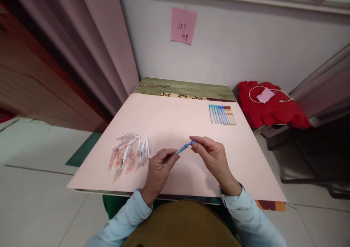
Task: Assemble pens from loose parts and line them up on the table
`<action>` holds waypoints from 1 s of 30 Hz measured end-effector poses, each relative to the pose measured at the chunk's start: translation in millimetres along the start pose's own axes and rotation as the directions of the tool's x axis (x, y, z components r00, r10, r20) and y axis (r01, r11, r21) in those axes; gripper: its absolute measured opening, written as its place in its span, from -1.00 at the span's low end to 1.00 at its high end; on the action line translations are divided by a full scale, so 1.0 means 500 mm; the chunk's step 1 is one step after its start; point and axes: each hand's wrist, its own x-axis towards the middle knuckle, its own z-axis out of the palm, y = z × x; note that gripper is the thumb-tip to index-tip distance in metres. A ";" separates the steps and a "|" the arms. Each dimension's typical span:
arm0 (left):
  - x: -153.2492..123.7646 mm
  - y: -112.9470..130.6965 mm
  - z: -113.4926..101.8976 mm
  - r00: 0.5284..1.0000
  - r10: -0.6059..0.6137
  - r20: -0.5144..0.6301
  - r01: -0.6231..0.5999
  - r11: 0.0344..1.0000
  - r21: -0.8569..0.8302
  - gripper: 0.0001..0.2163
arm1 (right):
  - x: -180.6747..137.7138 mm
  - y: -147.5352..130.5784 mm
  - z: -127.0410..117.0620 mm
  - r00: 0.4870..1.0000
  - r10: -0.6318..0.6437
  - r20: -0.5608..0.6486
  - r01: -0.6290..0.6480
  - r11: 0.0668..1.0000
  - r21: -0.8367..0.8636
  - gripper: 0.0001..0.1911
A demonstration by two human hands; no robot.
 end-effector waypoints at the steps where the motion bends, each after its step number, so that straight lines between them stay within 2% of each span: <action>1: 0.000 0.002 -0.001 1.000 0.009 -0.002 -0.009 1.000 0.010 -0.89 | -0.001 0.004 -0.001 1.000 -0.029 0.007 0.029 0.999 -0.031 -0.77; 6: -0.001 0.008 -0.003 0.999 0.052 -0.003 -0.052 0.997 0.058 -0.90 | -0.003 0.005 -0.010 0.986 -0.160 0.055 0.168 0.968 -0.188 -0.77; 10: -0.002 0.014 -0.002 0.998 0.066 0.005 -0.066 0.995 0.078 -0.90 | -0.004 -0.012 -0.017 0.955 -0.278 0.106 0.298 0.899 -0.321 -0.75; 12: -0.002 0.019 0.000 0.999 0.046 0.011 -0.047 0.997 0.060 -0.89 | -0.006 -0.019 -0.018 0.942 -0.301 0.151 0.336 0.869 -0.364 -0.73; 15: -0.003 0.025 0.005 0.999 -0.052 0.016 0.052 0.998 -0.019 -0.89 | -0.010 -0.025 -0.016 0.938 -0.293 0.188 0.344 0.856 -0.386 -0.72; 19: -0.008 0.031 0.016 0.966 -0.249 0.073 0.259 0.943 -0.210 -0.84 | -0.014 -0.020 -0.015 0.950 -0.261 0.171 0.307 0.877 -0.370 -0.66; 23: -0.006 0.035 0.031 0.904 -0.389 0.180 0.426 0.767 -0.480 -0.79 | -0.014 0.000 -0.022 0.986 -0.163 0.044 0.168 0.946 -0.277 -0.48; 26: 0.004 0.032 0.040 0.874 -0.437 0.211 0.462 0.615 -0.639 -0.74 | -0.024 0.028 -0.021 0.999 0.010 -0.048 -0.019 0.980 -0.198 -0.63; 30: 0.016 0.019 0.052 0.876 -0.457 0.153 0.424 0.580 -0.696 -0.75 | -0.060 0.068 0.009 0.979 0.182 0.094 -0.162 0.969 -0.189 -0.72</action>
